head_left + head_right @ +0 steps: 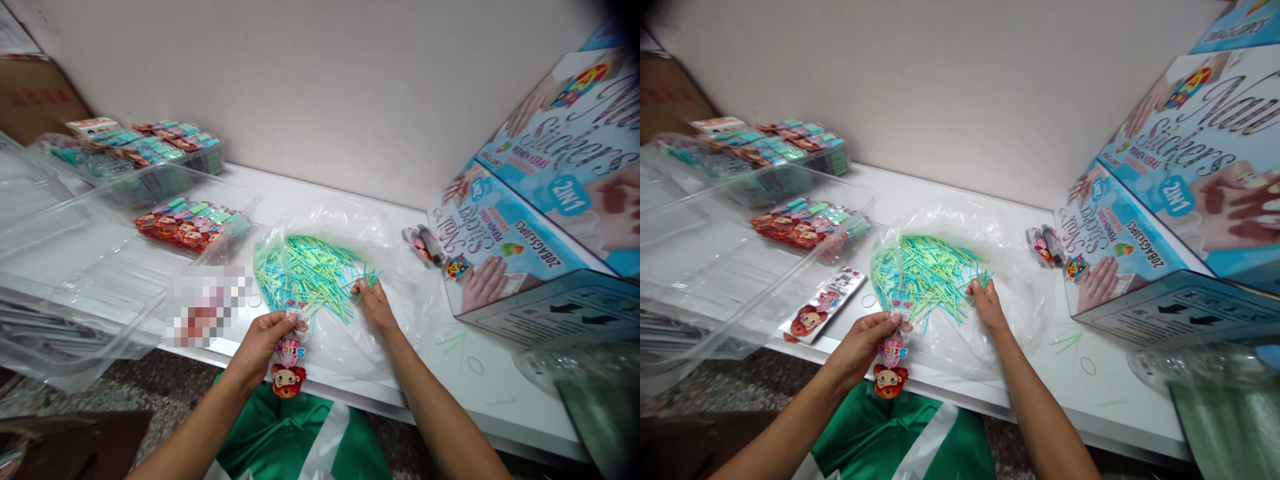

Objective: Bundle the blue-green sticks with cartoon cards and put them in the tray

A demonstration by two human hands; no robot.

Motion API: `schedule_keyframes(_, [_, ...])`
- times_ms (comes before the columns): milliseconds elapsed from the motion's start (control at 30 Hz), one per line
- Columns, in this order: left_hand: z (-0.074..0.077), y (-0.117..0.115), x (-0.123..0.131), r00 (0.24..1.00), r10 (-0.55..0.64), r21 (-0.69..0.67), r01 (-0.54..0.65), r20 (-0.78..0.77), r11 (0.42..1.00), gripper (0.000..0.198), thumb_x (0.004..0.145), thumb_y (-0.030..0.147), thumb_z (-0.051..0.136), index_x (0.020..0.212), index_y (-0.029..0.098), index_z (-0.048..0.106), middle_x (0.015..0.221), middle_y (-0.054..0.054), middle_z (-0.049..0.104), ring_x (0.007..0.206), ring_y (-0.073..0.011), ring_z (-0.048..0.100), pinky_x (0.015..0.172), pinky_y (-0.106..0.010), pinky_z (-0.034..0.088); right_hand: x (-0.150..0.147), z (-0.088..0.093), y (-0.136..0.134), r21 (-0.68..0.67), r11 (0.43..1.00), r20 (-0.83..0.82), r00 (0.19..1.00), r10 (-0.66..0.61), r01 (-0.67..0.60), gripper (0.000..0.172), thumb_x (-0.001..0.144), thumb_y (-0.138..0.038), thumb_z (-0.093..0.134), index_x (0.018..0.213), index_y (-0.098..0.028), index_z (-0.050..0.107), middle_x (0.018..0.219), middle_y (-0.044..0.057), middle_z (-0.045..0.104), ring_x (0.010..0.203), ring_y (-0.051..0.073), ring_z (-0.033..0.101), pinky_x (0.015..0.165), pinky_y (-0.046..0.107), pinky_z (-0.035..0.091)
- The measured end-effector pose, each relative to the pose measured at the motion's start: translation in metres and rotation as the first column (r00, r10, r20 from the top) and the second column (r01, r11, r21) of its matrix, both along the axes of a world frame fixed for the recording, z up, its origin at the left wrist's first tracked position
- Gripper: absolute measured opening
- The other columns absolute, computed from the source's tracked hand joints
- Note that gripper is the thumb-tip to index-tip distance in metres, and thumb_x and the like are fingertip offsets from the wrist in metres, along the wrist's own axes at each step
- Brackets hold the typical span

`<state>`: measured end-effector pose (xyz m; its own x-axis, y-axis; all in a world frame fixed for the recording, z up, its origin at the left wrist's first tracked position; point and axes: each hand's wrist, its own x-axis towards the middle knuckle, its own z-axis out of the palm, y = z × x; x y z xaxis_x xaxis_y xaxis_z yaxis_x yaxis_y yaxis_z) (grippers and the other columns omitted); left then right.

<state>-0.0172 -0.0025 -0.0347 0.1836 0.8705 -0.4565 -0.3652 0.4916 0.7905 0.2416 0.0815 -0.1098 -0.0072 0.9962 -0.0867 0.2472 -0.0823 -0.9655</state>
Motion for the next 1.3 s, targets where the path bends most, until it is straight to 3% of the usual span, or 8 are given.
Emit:
schedule_keyframes(167, [0.0, 0.0, 0.0, 1.0, 0.004, 0.011, -0.004, -0.031, 1.0, 0.03, 0.066, 0.039, 0.073, 0.071, 0.01, 0.069, 0.063, -0.004, 0.065, 0.051, -0.0083, 0.052, 0.052, -0.02, 0.041, -0.004, -0.003, -0.003, 0.147, 0.987, -0.079, 0.996, -0.047, 0.058, 0.036, 0.084, -0.054, 0.046, 0.104, -0.024, 0.044, 0.085, 0.0, 0.055, 0.08, 0.013, 0.054, 0.077, 0.028, 0.043])
schedule_keyframes(333, [-0.003, 0.0, -0.002, 1.0, -0.002, 0.02, 0.002, -0.025, 1.0, 0.029, 0.069, 0.038, 0.072, 0.072, 0.01, 0.069, 0.061, -0.003, 0.063, 0.051, -0.0082, 0.052, 0.051, -0.019, 0.04, -0.004, -0.004, -0.006, 0.206, 0.977, -0.075, 0.997, -0.037, 0.052, 0.025, 0.087, -0.046, 0.047, 0.091, -0.022, 0.049, 0.08, 0.0, 0.057, 0.075, 0.013, 0.052, 0.076, 0.028, 0.041])
schedule_keyframes(667, [-0.007, -0.001, -0.002, 1.0, -0.003, 0.039, 0.004, -0.029, 0.999, 0.028, 0.07, 0.038, 0.071, 0.074, 0.01, 0.069, 0.067, -0.004, 0.065, 0.054, -0.008, 0.052, 0.053, -0.019, 0.042, -0.005, -0.007, -0.007, 0.245, 0.967, -0.067, 0.996, -0.061, 0.076, 0.019, 0.087, -0.042, 0.043, 0.092, -0.024, 0.042, 0.08, -0.001, 0.056, 0.076, 0.014, 0.054, 0.075, 0.029, 0.042])
schedule_keyframes(967, [-0.002, -0.003, 0.0, 0.998, -0.018, 0.065, 0.022, -0.065, 0.998, 0.029, 0.071, 0.039, 0.07, 0.075, 0.011, 0.069, 0.067, -0.004, 0.068, 0.056, -0.0089, 0.055, 0.056, -0.02, 0.043, -0.009, 0.007, -0.014, 0.223, 0.974, 0.116, 0.993, 0.001, -0.027, 0.028, 0.09, -0.047, 0.039, 0.092, -0.021, 0.049, 0.079, 0.0, 0.056, 0.074, 0.014, 0.051, 0.073, 0.027, 0.04])
schedule_keyframes(1067, [-0.002, -0.002, 0.0, 0.996, -0.008, 0.118, 0.018, -0.088, 0.993, 0.028, 0.071, 0.038, 0.07, 0.077, 0.011, 0.069, 0.078, -0.007, 0.071, 0.068, -0.0127, 0.062, 0.067, -0.023, 0.046, -0.014, 0.017, -0.018, 0.226, 0.972, 0.172, 0.985, 0.025, -0.064, 0.03, 0.091, -0.047, 0.037, 0.085, -0.02, 0.049, 0.08, 0.001, 0.055, 0.074, 0.015, 0.05, 0.072, 0.028, 0.039])
schedule_keyframes(1167, [-0.004, 0.0, 0.001, 0.993, -0.019, 0.161, 0.038, -0.118, 0.986, 0.027, 0.069, 0.037, 0.071, 0.079, 0.011, 0.069, 0.08, -0.008, 0.072, 0.076, -0.017, 0.065, 0.074, -0.027, 0.047, -0.019, 0.042, -0.024, 0.244, 0.963, 0.225, 0.973, 0.06, -0.115, 0.026, 0.093, -0.044, 0.034, 0.087, -0.021, 0.046, 0.079, 0.0, 0.054, 0.072, 0.015, 0.05, 0.071, 0.027, 0.038])
schedule_keyframes(1300, [-0.006, 0.003, 0.004, 0.981, -0.018, 0.217, 0.061, -0.194, 0.974, 0.026, 0.07, 0.036, 0.07, 0.076, 0.011, 0.067, 0.075, -0.007, 0.07, 0.073, -0.0178, 0.064, 0.073, -0.029, 0.046, -0.027, 0.09, -0.035, 0.158, 0.91, 0.48, 0.836, 0.268, -0.383, 0.021, 0.095, -0.041, 0.031, 0.088, -0.023, 0.04, 0.062, -0.005, 0.041, 0.056, 0.013, 0.043, 0.059, 0.026, 0.034])
